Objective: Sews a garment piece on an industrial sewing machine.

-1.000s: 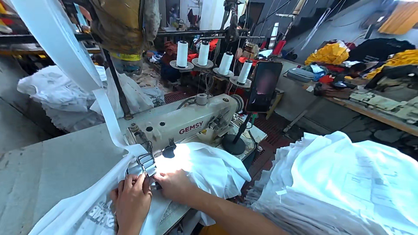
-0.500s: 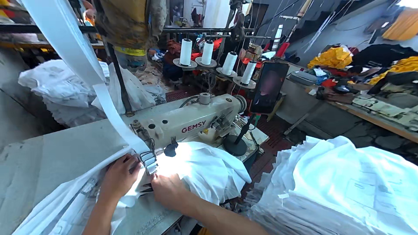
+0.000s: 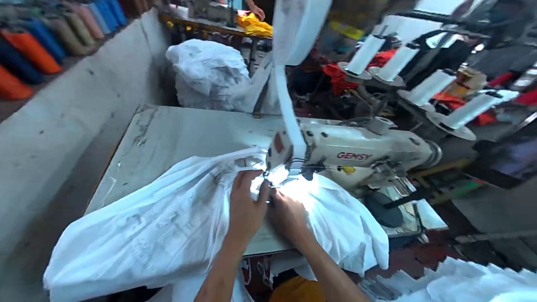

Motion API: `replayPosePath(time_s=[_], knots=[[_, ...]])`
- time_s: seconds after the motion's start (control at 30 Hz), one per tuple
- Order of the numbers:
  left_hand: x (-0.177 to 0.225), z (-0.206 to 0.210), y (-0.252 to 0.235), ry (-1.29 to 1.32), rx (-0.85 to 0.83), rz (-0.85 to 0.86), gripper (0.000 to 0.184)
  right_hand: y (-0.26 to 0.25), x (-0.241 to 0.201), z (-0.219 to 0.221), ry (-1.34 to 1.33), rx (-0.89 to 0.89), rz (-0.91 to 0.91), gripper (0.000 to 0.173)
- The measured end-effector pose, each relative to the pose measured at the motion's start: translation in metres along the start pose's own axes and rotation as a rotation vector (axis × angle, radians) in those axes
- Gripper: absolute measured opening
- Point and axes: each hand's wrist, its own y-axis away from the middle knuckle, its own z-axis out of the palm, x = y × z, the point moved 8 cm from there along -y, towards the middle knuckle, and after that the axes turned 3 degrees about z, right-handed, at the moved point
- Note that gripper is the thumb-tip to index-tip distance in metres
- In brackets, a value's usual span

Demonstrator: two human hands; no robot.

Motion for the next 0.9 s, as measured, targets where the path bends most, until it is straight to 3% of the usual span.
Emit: replayPosePath(time_s=[0.27,0.47,0.67,0.73,0.9], knots=[[-0.001,0.018,-0.015,-0.001,0.038,0.012,0.021,0.004,-0.009,-0.003,0.080,0.083,-0.022,0.023],[-0.017,0.004,0.013,0.645,0.082,-0.197,0.019,0.003,-0.008,0.001,0.083,0.114,-0.061,0.031],[-0.011,0.007,0.013,1.269,0.065,-0.088,0.009,0.003,-0.008,0.003,0.094,0.083,-0.037,0.020],[-0.007,0.004,0.013,1.237,0.031,-0.081,0.007,0.004,-0.009,0.001,0.094,0.105,-0.036,0.021],[-0.010,-0.002,0.019,0.786,0.014,-0.120,0.012,0.005,-0.009,0.001,0.088,0.138,-0.068,0.025]])
